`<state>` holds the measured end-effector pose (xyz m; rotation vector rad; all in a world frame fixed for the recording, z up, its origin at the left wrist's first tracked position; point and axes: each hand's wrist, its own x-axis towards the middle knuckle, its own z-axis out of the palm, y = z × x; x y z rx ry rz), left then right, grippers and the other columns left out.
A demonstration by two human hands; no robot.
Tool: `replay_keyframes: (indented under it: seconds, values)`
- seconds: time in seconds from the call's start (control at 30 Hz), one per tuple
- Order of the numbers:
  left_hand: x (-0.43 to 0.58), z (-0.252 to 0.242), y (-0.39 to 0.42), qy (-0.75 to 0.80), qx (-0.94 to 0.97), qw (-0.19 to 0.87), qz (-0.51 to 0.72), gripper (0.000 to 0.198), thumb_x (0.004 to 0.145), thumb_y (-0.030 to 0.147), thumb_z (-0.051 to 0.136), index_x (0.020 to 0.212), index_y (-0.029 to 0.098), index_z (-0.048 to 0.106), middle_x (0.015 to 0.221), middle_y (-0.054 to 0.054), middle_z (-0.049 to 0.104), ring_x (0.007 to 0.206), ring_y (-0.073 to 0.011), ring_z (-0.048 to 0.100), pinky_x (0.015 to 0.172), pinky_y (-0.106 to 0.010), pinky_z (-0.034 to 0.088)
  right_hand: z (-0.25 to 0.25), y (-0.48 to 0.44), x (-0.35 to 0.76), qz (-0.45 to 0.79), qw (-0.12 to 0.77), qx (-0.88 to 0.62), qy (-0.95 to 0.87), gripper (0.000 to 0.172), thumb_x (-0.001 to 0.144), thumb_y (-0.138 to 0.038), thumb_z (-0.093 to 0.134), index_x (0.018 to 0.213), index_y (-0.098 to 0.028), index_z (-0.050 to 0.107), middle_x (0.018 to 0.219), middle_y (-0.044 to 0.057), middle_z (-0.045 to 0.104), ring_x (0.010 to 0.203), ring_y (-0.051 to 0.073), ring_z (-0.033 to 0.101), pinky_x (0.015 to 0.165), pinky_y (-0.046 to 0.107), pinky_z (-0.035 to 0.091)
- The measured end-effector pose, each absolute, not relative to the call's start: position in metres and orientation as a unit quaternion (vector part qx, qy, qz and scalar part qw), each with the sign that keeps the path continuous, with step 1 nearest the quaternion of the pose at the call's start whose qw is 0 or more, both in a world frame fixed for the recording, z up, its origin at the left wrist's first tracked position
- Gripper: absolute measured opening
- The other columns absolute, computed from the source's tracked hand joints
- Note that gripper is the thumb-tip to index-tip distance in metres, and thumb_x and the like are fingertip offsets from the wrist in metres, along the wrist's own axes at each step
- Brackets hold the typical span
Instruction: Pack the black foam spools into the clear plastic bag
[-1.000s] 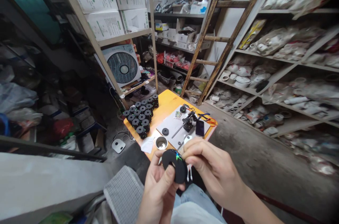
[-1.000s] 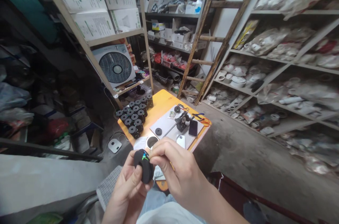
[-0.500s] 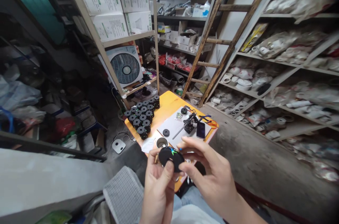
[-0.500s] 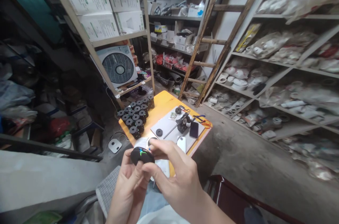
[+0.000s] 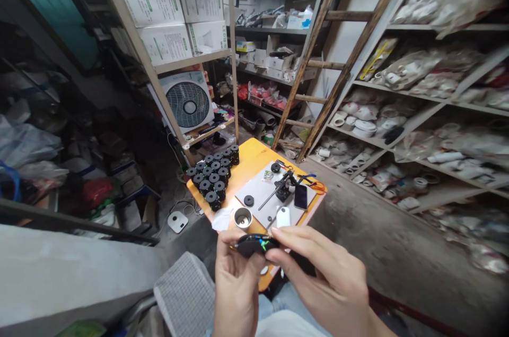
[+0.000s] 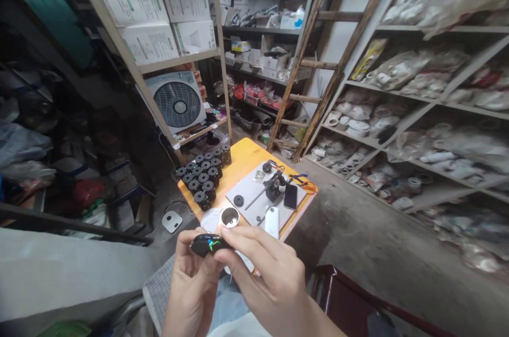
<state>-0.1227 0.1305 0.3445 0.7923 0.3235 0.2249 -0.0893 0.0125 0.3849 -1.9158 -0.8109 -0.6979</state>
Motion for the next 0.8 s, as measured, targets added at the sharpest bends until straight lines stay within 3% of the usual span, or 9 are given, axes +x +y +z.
replay_keyframes:
  seconds: [0.47,0.7,0.8]
  values:
    - [-0.125,0.337,0.133,0.141,0.437,0.872,0.169,0.028,0.072,0.027,0.08,0.085,0.024,0.056,0.082,0.004,0.057,0.077,-0.0098,0.059,0.071,-0.018,0.051,0.381,0.015,-0.089,-0.255,0.47,-0.777,-0.332,0.037,0.079,0.0,0.066,0.111,-0.019,0.067,0.097,0.005,0.072,0.083,0.011,0.07,0.078,0.015,0.058]
    - [-0.12,0.331,0.143,0.048,0.567,0.788,0.235,0.012,0.079,0.018,0.073,0.085,0.023,0.064,0.084,-0.001,0.06,0.082,-0.0132,0.064,0.076,-0.022,0.054,0.344,0.008,-0.089,-0.115,0.591,-0.764,-0.233,0.038,0.084,-0.009,0.066,0.116,-0.029,0.061,0.102,0.0,0.072,0.088,0.011,0.072,0.08,0.017,0.06]
    - [-0.12,0.33,0.142,0.019,0.6,0.76,0.249,0.014,0.08,0.013,0.069,0.088,0.024,0.067,0.086,-0.001,0.059,0.084,-0.0134,0.064,0.077,-0.022,0.054,0.333,-0.001,-0.091,-0.083,0.595,-0.767,-0.226,0.039,0.084,-0.01,0.065,0.117,-0.032,0.061,0.106,-0.002,0.072,0.092,0.012,0.072,0.084,0.018,0.059]
